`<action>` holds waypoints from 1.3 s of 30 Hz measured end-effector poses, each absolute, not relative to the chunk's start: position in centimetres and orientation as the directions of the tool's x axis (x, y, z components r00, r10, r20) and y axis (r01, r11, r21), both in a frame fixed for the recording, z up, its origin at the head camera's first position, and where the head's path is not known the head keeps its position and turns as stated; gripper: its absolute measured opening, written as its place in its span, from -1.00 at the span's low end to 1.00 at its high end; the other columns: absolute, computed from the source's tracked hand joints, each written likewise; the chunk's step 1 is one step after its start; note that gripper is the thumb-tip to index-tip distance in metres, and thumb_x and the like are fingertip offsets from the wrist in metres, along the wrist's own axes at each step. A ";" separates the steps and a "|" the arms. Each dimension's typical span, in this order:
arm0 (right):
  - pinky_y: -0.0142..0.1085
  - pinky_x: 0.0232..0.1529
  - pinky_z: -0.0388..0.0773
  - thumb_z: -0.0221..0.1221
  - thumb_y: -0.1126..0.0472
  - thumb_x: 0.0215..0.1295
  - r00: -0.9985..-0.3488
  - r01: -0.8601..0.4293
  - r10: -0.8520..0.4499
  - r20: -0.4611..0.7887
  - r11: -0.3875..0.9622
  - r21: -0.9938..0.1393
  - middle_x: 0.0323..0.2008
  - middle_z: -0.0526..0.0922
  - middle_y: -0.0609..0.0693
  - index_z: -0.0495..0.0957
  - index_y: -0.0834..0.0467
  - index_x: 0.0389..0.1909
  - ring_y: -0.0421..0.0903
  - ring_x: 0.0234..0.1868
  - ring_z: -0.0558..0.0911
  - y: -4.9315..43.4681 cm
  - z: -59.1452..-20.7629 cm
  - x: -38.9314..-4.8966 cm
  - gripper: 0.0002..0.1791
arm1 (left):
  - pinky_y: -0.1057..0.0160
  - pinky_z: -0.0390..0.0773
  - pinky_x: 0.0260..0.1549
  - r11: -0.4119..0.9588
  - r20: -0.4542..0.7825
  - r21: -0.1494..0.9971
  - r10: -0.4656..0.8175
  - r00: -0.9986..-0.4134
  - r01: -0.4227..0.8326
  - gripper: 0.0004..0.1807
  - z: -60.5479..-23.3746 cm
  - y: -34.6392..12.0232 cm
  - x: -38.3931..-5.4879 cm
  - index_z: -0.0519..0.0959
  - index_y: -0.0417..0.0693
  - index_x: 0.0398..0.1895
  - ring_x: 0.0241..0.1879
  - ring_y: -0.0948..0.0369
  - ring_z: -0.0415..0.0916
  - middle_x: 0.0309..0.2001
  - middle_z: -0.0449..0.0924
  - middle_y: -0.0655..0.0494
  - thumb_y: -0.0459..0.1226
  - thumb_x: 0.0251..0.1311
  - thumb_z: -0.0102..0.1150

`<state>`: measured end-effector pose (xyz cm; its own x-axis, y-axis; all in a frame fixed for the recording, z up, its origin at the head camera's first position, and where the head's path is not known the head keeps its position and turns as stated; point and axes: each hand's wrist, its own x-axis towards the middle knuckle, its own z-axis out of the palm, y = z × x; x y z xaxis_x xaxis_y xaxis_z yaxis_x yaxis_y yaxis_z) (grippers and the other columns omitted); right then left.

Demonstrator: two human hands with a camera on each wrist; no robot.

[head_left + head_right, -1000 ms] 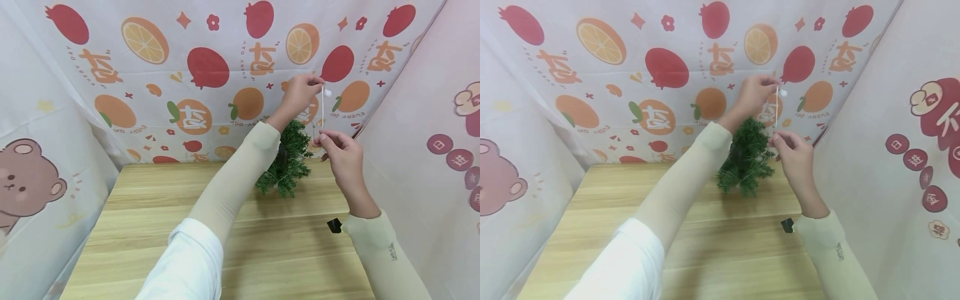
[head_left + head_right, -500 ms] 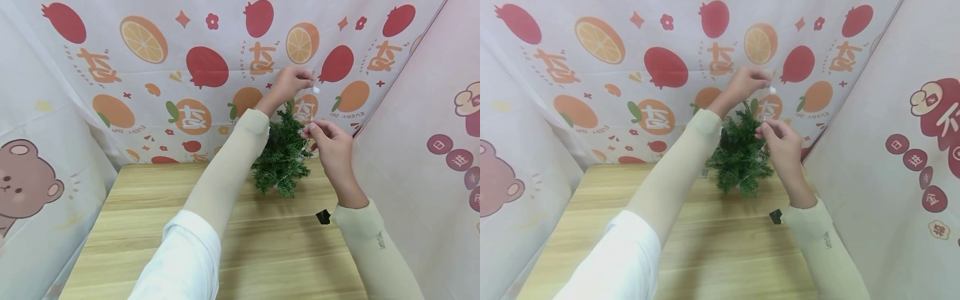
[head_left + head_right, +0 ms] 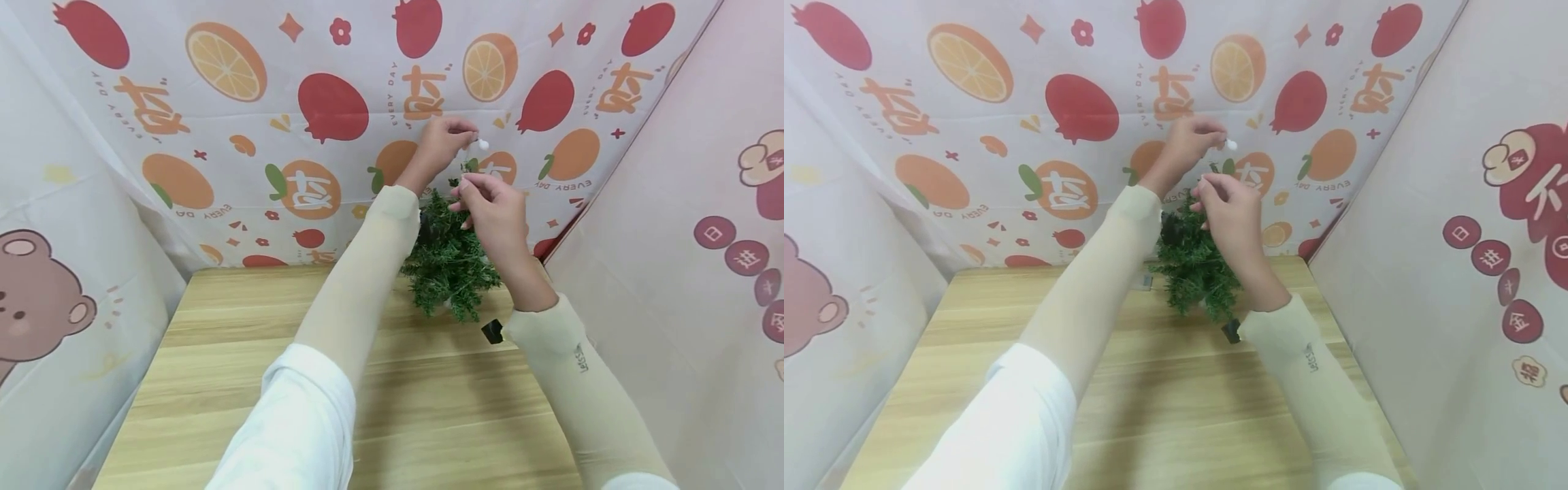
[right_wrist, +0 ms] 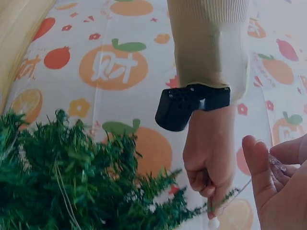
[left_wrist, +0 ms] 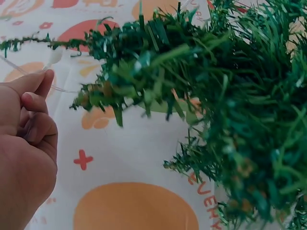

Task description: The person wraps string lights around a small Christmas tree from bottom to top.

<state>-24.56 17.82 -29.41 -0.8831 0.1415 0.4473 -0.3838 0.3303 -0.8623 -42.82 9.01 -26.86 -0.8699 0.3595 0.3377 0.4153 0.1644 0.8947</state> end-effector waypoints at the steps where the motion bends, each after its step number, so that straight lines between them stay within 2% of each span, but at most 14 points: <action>1: -0.33 -0.46 0.62 0.13 0.06 0.52 -0.885 -0.384 0.137 0.446 0.329 -0.863 -0.12 0.75 0.20 0.66 0.16 0.12 -0.20 -0.30 0.75 17.5 -29.4 -24.7 -0.66 | 0.32 0.48 -0.13 0.150 0.340 0.900 0.347 -0.874 0.410 -0.78 -26.9 8.8 -42.9 0.73 -0.11 -0.03 -0.13 0.23 0.55 -0.07 0.72 0.01 -0.21 0.39 0.24; 6: -0.26 -0.45 0.64 0.12 0.09 0.52 -0.888 -0.389 0.109 0.446 0.337 -0.857 -0.17 0.75 0.17 0.67 0.19 0.08 -0.20 -0.33 0.74 16.4 -29.8 -25.1 -0.68 | 0.32 0.51 0.01 0.114 0.344 0.912 0.310 -0.886 0.394 -0.78 -27.6 7.6 -42.8 0.73 -0.12 -0.04 0.02 0.26 0.59 -0.04 0.74 0.08 -0.22 0.37 0.26; 10: -0.30 -0.48 0.63 0.12 0.10 0.53 -0.897 -0.373 0.100 0.431 0.354 -0.858 -0.18 0.75 0.15 0.67 0.18 0.09 -0.17 -0.32 0.74 16.0 -30.4 -25.1 -0.68 | 0.30 0.52 0.00 0.115 0.335 0.916 0.306 -0.891 0.384 -0.75 -28.3 6.5 -42.9 0.73 -0.12 -0.01 0.03 0.23 0.58 0.00 0.73 0.07 -0.20 0.38 0.25; 15: -0.36 -0.50 0.59 0.10 0.08 0.54 -0.913 -0.350 0.074 0.401 0.365 -0.863 -0.14 0.74 0.19 0.65 0.17 0.13 -0.01 -0.26 0.75 15.7 -31.5 -24.6 -0.66 | 0.30 0.46 -0.22 0.106 0.321 0.925 0.291 -0.901 0.364 -0.73 -29.7 5.3 -42.8 0.72 -0.11 0.02 -0.11 0.16 0.52 -0.02 0.71 0.09 -0.18 0.40 0.24; 19: -0.34 -0.48 0.60 0.11 0.04 0.53 -0.929 -0.327 0.051 0.367 0.354 -0.876 -0.15 0.75 0.15 0.66 0.13 0.12 0.03 -0.24 0.75 16.1 -32.7 -23.7 -0.66 | 0.30 0.43 -0.33 0.083 0.312 0.935 0.278 -0.909 0.346 -0.72 -31.2 4.2 -41.9 0.72 -0.10 0.02 -0.22 0.14 0.48 -0.09 0.70 0.12 -0.16 0.38 0.25; 22: -0.31 -0.47 0.61 0.12 0.02 0.52 -0.941 -0.302 0.035 0.336 0.358 -0.883 -0.16 0.76 0.10 0.65 0.12 0.12 0.01 -0.24 0.74 16.4 -33.6 -22.7 -0.65 | 0.30 0.44 -0.38 0.073 0.312 0.938 0.258 -0.915 0.340 -0.72 -32.5 3.2 -41.0 0.72 -0.09 0.00 -0.30 0.19 0.47 -0.17 0.69 0.14 -0.14 0.36 0.28; 24: -0.31 -0.48 0.61 0.13 0.03 0.52 -0.944 -0.297 0.024 0.328 0.369 -0.881 -0.17 0.76 0.10 0.65 0.15 0.13 0.00 -0.24 0.75 16.7 -34.1 -22.1 -0.64 | 0.29 0.45 -0.42 0.066 0.324 0.935 0.238 -0.916 0.348 -0.73 -33.3 2.5 -40.4 0.73 -0.09 -0.02 -0.33 0.15 0.48 -0.21 0.68 0.14 -0.14 0.35 0.29; 28: -0.34 -0.49 0.59 0.13 0.05 0.52 -0.943 -0.300 0.007 0.331 0.406 -0.863 -0.16 0.76 0.15 0.64 0.19 0.13 -0.05 -0.27 0.75 16.9 -34.7 -21.0 -0.64 | 0.29 0.50 -0.38 0.047 0.349 0.929 0.224 -0.910 0.368 -0.77 -34.4 1.4 -39.4 0.75 -0.03 -0.08 -0.30 0.11 0.52 -0.22 0.69 0.14 -0.12 0.34 0.30; 31: -0.33 -0.47 0.61 0.13 0.02 0.52 -0.947 -0.288 -0.001 0.320 0.442 -0.850 -0.15 0.76 0.11 0.65 0.11 0.12 -0.12 -0.27 0.74 16.8 -34.8 -20.1 -0.66 | 0.30 0.51 -0.34 0.026 0.366 0.924 0.230 -0.902 0.381 -0.77 -34.8 0.9 -38.5 0.75 -0.03 -0.10 -0.27 0.16 0.55 -0.20 0.70 0.13 -0.11 0.34 0.30; 36: -0.31 -0.48 0.59 0.15 -0.01 0.51 -0.945 -0.288 -0.004 0.327 0.481 -0.828 -0.21 0.77 -0.06 0.67 0.03 0.08 -0.16 -0.32 0.71 16.9 -35.0 -18.4 -0.70 | 0.27 0.41 -0.41 -0.010 0.359 0.929 0.253 -0.898 0.369 -0.76 -35.4 0.1 -36.8 0.75 -0.06 -0.10 -0.38 0.19 0.45 -0.19 0.70 0.09 -0.10 0.33 0.31; 39: -0.32 -0.48 0.57 0.16 0.03 0.50 -0.935 -0.312 -0.007 0.355 0.493 -0.812 -0.22 0.77 -0.04 0.68 0.06 0.07 -0.15 -0.32 0.71 17.2 -35.4 -17.4 -0.71 | 0.26 0.36 -0.48 0.004 0.347 0.932 0.276 -0.896 0.362 -0.78 -35.8 -0.3 -35.7 0.75 0.00 -0.11 -0.45 0.18 0.36 -0.19 0.69 0.03 -0.10 0.34 0.30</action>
<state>-17.43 17.20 -35.39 -0.9349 -0.0074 0.3549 -0.3121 0.4932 -0.8120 -35.74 -0.34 -35.80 -0.8964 0.2761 0.3466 0.3616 0.0037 0.9323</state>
